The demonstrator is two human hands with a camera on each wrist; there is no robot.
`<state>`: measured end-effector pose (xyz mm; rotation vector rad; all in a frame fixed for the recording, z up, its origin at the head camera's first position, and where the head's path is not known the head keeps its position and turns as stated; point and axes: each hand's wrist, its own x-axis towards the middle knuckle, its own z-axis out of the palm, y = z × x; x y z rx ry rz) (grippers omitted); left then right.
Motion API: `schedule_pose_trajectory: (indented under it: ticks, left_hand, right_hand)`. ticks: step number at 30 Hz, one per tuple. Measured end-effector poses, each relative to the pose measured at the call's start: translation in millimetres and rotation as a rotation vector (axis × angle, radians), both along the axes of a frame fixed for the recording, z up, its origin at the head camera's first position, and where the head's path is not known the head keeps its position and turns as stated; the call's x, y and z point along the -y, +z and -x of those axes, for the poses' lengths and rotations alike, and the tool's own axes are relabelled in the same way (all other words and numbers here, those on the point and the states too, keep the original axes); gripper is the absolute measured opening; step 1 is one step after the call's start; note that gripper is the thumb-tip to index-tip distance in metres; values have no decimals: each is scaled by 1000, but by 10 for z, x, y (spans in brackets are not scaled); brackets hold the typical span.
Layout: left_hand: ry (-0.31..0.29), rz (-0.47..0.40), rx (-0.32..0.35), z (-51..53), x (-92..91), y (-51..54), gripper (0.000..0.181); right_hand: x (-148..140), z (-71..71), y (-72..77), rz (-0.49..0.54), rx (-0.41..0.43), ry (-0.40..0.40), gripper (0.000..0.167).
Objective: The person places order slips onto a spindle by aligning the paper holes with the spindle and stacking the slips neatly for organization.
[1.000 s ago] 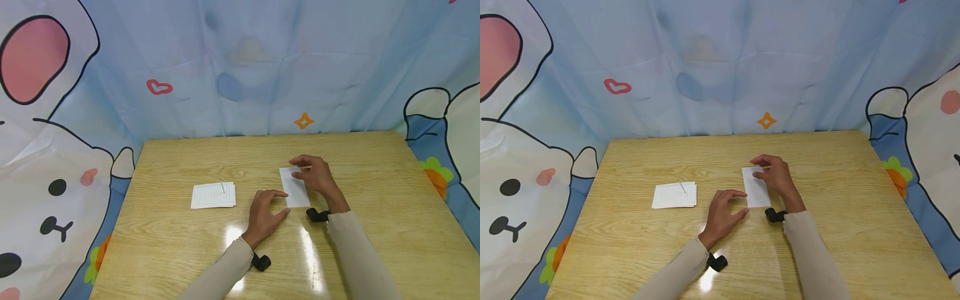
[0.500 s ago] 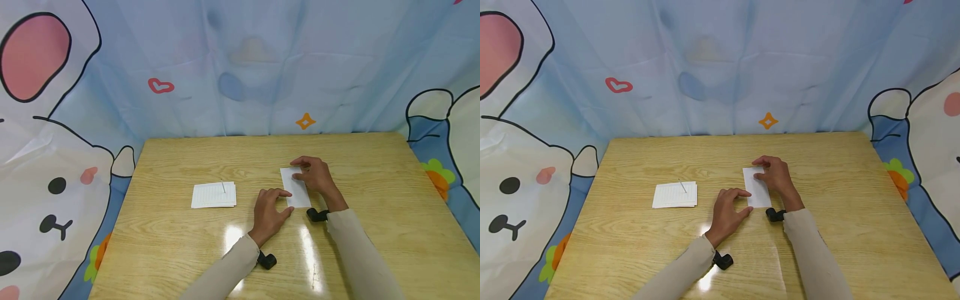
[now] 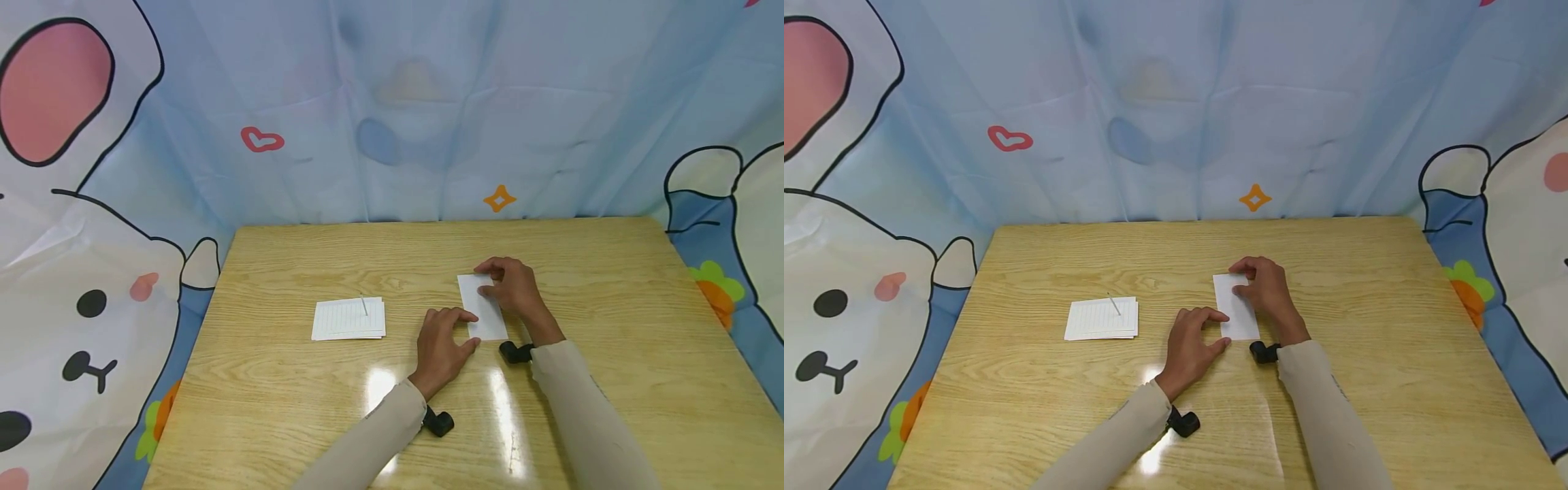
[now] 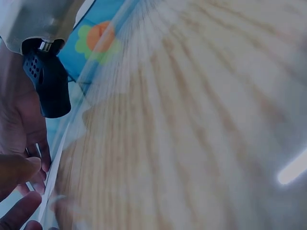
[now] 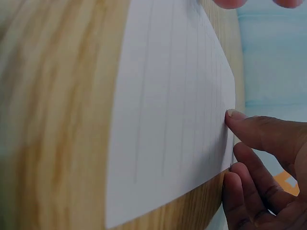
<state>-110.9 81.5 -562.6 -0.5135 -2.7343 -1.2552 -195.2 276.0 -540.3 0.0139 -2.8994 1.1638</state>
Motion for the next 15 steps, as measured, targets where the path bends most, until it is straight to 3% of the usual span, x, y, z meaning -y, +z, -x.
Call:
schedule_pose_trajectory:
  ticks: [15]
  left_hand:
    - [14,97,37,104,-50,3,34]
  right_hand:
    - [-2,25,16,-3,17,36,35]
